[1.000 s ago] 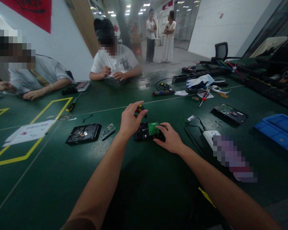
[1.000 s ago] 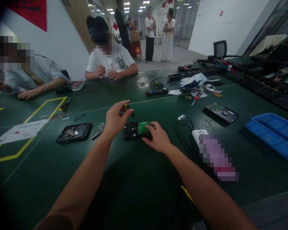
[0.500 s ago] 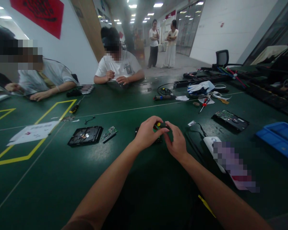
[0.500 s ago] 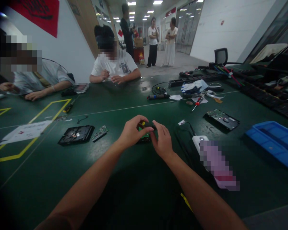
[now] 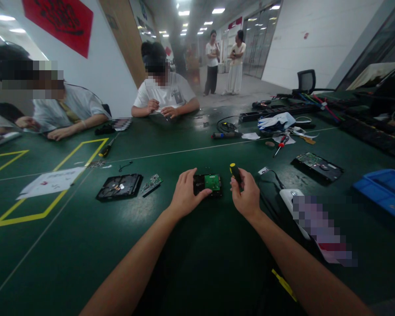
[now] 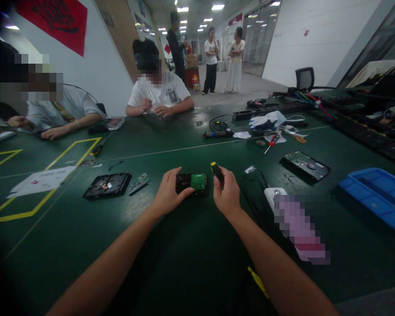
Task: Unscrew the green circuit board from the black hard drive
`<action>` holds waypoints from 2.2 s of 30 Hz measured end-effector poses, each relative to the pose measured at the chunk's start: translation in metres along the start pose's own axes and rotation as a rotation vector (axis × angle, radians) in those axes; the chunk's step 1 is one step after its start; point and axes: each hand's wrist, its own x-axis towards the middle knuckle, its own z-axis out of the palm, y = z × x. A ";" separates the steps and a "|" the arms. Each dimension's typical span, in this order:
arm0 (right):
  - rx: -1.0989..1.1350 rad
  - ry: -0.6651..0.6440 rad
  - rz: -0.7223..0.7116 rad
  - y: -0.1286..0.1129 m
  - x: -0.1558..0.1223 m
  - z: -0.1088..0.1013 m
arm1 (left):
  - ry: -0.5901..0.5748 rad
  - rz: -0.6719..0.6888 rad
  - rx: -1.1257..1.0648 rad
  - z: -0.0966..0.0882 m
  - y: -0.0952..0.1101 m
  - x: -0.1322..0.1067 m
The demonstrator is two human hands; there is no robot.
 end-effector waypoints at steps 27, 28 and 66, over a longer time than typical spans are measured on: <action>-0.242 -0.265 0.137 -0.009 0.040 -0.001 | -0.232 0.089 0.088 0.004 -0.049 0.004; -0.332 -0.301 0.151 -0.004 0.045 0.004 | -0.248 0.095 0.077 0.001 -0.050 0.002; -0.509 -0.647 0.257 0.017 0.080 0.063 | -0.230 0.122 -0.110 -0.015 -0.068 -0.019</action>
